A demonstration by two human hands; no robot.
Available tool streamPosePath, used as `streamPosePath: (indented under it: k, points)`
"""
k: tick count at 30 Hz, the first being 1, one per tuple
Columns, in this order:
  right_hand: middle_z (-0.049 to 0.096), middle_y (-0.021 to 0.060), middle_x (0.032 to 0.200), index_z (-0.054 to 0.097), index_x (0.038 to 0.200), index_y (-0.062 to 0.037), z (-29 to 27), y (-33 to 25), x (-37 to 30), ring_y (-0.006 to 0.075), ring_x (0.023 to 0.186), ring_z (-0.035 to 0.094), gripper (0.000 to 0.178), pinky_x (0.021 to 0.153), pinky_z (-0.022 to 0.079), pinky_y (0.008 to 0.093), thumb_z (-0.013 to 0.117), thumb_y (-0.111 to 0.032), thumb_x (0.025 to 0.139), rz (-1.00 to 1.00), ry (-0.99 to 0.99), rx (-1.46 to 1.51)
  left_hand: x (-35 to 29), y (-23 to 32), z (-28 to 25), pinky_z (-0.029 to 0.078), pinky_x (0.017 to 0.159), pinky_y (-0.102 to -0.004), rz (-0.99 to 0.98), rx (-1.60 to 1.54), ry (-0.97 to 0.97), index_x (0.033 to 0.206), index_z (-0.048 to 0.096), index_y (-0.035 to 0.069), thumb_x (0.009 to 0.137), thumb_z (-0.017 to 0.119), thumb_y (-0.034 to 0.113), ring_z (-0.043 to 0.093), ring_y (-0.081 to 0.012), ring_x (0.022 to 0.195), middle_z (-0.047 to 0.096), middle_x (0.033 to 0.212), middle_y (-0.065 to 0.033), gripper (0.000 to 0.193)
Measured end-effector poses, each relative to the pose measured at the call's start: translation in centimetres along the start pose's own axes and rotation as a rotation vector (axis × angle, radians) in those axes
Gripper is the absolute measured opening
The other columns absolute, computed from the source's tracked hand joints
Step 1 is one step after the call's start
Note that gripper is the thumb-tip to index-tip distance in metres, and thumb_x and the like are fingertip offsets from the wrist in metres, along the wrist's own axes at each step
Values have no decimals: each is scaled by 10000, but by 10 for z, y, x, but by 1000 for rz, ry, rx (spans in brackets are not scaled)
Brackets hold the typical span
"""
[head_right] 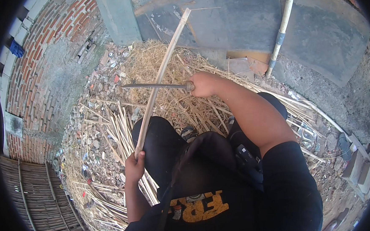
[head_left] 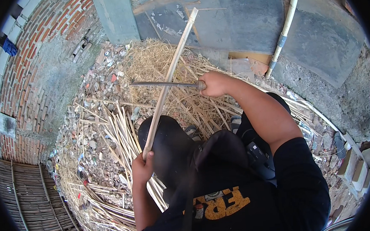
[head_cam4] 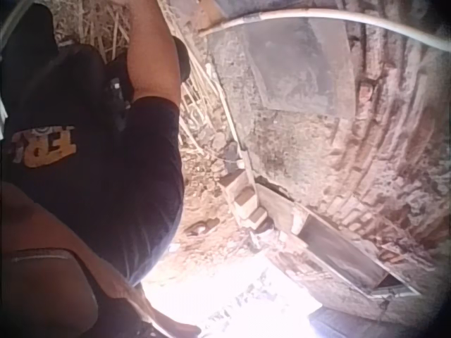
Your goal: The person uses a blade to shave thin layers off a piece of bamboo by hand.
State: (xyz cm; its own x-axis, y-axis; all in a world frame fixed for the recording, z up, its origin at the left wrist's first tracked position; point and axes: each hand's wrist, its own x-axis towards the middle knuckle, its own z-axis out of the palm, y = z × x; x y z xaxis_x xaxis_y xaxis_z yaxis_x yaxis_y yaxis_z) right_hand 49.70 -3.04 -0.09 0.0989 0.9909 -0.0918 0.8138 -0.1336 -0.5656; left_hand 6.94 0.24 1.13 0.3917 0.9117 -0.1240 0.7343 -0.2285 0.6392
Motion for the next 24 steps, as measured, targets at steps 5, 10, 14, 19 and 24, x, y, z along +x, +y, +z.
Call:
streamPosePath:
  k: [5, 10, 14, 19, 24]
  points:
    - [700, 226, 938, 669, 1136, -5, -5, -6, -2, 392, 928, 674, 456, 837, 532, 458, 716, -328, 818, -4, -16, 2, -1, -1, -1, 441, 542, -311, -9, -8, -11, 916, 675, -49, 972, 658, 433, 550, -102, 590, 604, 629, -50, 485]
    - [698, 228, 935, 668, 1154, -14, -2, -2, -2, 394, 927, 671, 459, 839, 531, 458, 713, -324, 819, -36, 29, -9, -2, 2, 2, 458, 564, -321, -10, 1, 15, 945, 682, -58, 970, 652, 451, 570, -119, 610, 622, 650, -67, 510]
    - [696, 229, 932, 667, 1156, -15, -2, -3, -3, 394, 923, 671, 457, 838, 532, 458, 714, -315, 814, -17, 33, -5, -3, 4, 2, 477, 581, -334, -8, 31, 28, 955, 685, -61, 970, 650, 448, 610, -150, 619, 645, 661, -100, 511]
    - [703, 226, 986, 666, 1193, -23, -16, -18, -9, 393, 968, 671, 477, 859, 533, 457, 721, -292, 802, 29, -27, -38, -4, 2, 3, 486, 584, -345, 2, 35, 45, 946, 689, -60, 968, 653, 440, 630, -175, 613, 652, 658, -122, 502]
    - [711, 215, 1016, 685, 1204, -60, -21, -14, -13, 376, 980, 679, 446, 878, 541, 452, 678, -222, 788, 29, 60, -55, -3, 5, 3, 486, 577, -360, 21, 80, 53, 948, 688, -61, 967, 654, 427, 639, -210, 589, 641, 633, -149, 490]
